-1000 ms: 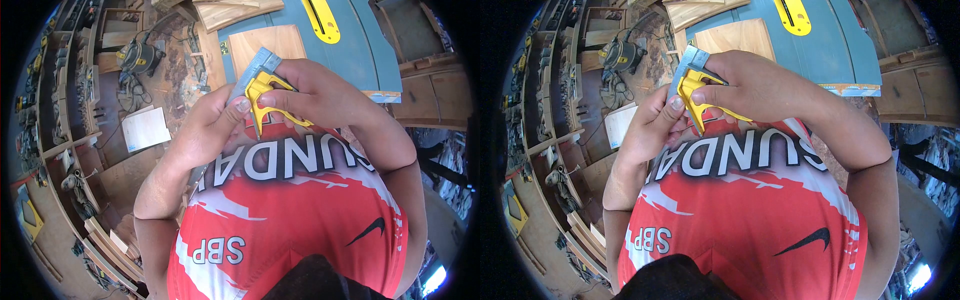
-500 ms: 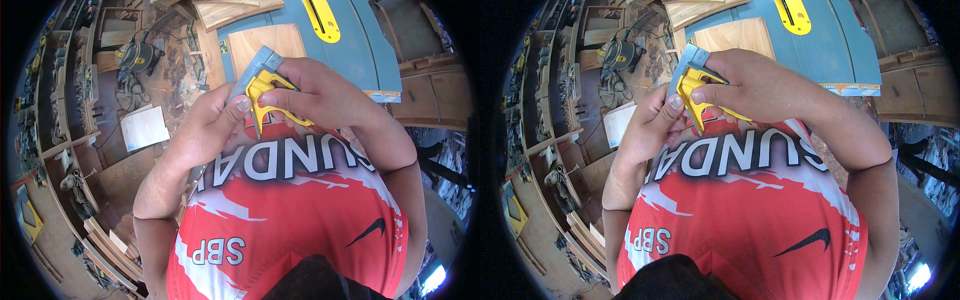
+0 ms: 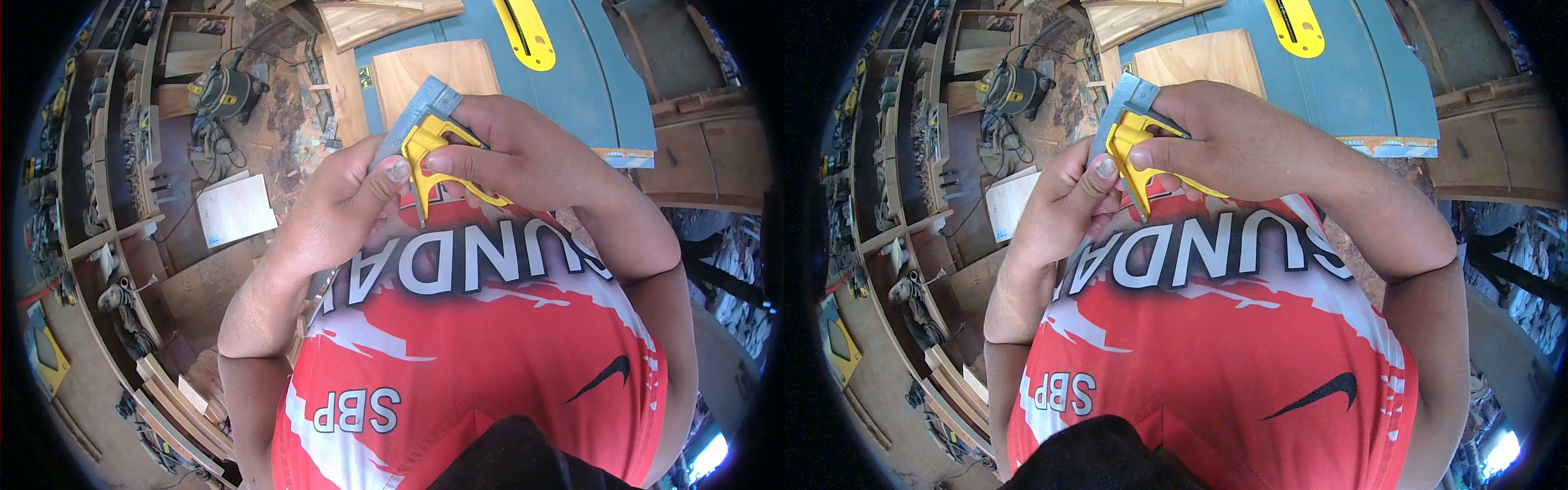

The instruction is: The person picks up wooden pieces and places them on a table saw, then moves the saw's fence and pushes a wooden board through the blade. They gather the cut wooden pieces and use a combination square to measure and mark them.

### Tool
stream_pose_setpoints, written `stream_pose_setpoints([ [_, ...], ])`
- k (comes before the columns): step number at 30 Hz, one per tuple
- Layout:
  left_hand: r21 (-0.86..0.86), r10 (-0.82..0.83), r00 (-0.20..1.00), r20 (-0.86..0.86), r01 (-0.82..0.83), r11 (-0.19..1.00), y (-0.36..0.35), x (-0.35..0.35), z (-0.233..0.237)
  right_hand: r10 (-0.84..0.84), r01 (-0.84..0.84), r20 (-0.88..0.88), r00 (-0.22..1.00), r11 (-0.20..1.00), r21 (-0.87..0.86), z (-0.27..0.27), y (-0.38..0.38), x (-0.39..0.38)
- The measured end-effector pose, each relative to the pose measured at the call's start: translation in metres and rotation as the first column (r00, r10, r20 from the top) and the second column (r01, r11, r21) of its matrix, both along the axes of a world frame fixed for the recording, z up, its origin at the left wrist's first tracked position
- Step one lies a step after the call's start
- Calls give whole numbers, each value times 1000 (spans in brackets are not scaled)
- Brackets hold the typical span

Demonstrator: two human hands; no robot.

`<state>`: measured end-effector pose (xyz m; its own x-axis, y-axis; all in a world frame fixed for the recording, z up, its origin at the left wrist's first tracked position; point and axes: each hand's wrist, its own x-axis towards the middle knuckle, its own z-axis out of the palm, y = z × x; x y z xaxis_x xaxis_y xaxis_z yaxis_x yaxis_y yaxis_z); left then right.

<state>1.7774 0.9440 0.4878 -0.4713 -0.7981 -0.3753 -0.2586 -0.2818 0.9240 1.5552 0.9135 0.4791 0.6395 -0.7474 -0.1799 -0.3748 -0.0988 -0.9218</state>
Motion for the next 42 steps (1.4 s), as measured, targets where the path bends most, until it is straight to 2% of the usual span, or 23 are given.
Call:
stream_pose_setpoints([
  [3,28,-9,999,50,7,1000,-1,2,-1,6,-7,-26,1000,1000,-19,2,-1,0],
  [10,36,2,999,47,-4,999,-1,2,0,24,-26,-24,999,996,-90,0,-2,-1],
  [16,64,-7,999,38,4,998,-2,2,2,35,-36,-26,999,999,-38,4,-3,-1],
  [19,65,-20,1000,18,19,998,-3,3,-2,40,-44,-44,998,995,-88,2,-4,-1],
  [24,119,-31,1000,7,30,992,-3,3,1,30,-33,-41,999,997,-74,4,-2,-1],
  [35,98,-34,999,8,33,995,-1,1,0,55,-57,-73,996,998,-31,2,-2,-2],
  [37,92,-35,999,-3,35,995,-2,2,-1,41,-38,32,999,996,-76,-6,-1,-1],
  [40,99,-71,997,-3,71,993,-5,4,-3,67,-67,-3,998,998,-1,-2,-7,-1],
  [42,28,-24,999,24,24,999,-6,1,-5,59,-59,10,998,998,-6,-1,-9,0],
])
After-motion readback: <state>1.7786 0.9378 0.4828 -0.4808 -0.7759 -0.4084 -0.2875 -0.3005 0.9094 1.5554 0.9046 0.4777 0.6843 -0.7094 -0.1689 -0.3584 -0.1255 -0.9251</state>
